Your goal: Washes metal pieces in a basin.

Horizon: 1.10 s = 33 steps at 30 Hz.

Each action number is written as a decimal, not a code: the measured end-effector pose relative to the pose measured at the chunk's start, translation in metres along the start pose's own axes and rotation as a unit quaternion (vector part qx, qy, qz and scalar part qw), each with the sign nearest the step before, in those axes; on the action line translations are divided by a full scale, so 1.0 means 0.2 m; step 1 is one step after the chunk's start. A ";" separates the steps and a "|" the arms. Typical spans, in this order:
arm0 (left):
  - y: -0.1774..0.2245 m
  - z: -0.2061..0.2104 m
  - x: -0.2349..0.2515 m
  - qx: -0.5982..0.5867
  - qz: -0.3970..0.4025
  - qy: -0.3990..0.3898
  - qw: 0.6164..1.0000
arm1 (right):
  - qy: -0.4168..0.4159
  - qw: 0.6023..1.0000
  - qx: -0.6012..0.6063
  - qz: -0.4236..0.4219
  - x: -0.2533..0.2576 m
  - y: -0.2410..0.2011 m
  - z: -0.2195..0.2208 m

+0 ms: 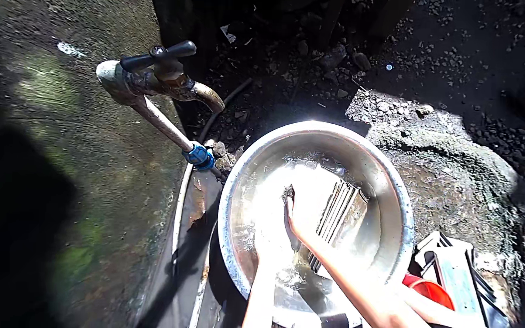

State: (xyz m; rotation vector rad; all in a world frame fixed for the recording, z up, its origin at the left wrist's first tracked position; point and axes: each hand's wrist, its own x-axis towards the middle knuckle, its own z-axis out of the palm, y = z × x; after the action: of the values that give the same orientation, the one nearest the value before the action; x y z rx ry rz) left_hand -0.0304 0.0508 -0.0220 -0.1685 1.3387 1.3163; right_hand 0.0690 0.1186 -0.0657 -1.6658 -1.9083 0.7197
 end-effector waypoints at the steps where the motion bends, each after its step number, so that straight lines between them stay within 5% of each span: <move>1: 0.04 0.04 -0.06 0.044 -0.001 0.025 0.999 | -0.070 0.996 0.003 -0.054 -0.09 -0.02 0.00; 3: 0.18 0.15 -0.24 0.031 -0.055 0.053 0.997 | -0.229 0.958 -0.006 -0.172 -0.22 -0.05 -0.04; 6: 0.35 0.23 -0.44 -0.002 -0.069 0.054 0.996 | -0.299 0.922 -0.017 -0.247 -0.14 -0.02 -0.09; 8: 0.27 0.21 -0.34 -0.012 -0.012 0.044 0.999 | -0.259 0.948 -0.030 -0.185 0.00 0.01 -0.12; 12: -0.01 0.01 -0.06 -0.062 0.053 -0.029 0.996 | -0.011 1.000 0.013 -0.004 0.15 0.05 -0.03; 14: 0.00 0.02 -0.04 -0.068 0.021 -0.017 0.997 | -0.072 0.995 -0.003 -0.068 0.06 -0.02 -0.05; 18: 0.01 0.02 -0.03 -0.106 -0.052 0.024 0.993 | -0.263 0.923 0.012 -0.280 -0.10 -0.11 -0.10; 23: 0.00 -0.03 0.02 -0.152 -0.043 -0.088 0.984 | -0.165 0.972 -0.019 -0.168 0.04 -0.05 -0.09; 26: 0.00 -0.02 0.02 -0.128 -0.071 -0.020 0.989 | -0.271 0.947 0.028 -0.168 -0.12 -0.13 -0.10; 33: 0.00 0.00 -0.01 -0.054 -0.071 0.017 0.996 | -0.265 0.932 0.011 -0.247 -0.25 -0.10 -0.18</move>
State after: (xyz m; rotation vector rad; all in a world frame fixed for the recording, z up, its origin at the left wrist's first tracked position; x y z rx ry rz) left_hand -0.0302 0.0503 -0.0204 -0.3565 1.2614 1.2709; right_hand 0.0851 0.0697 -0.0271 -0.9467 -2.5374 1.0351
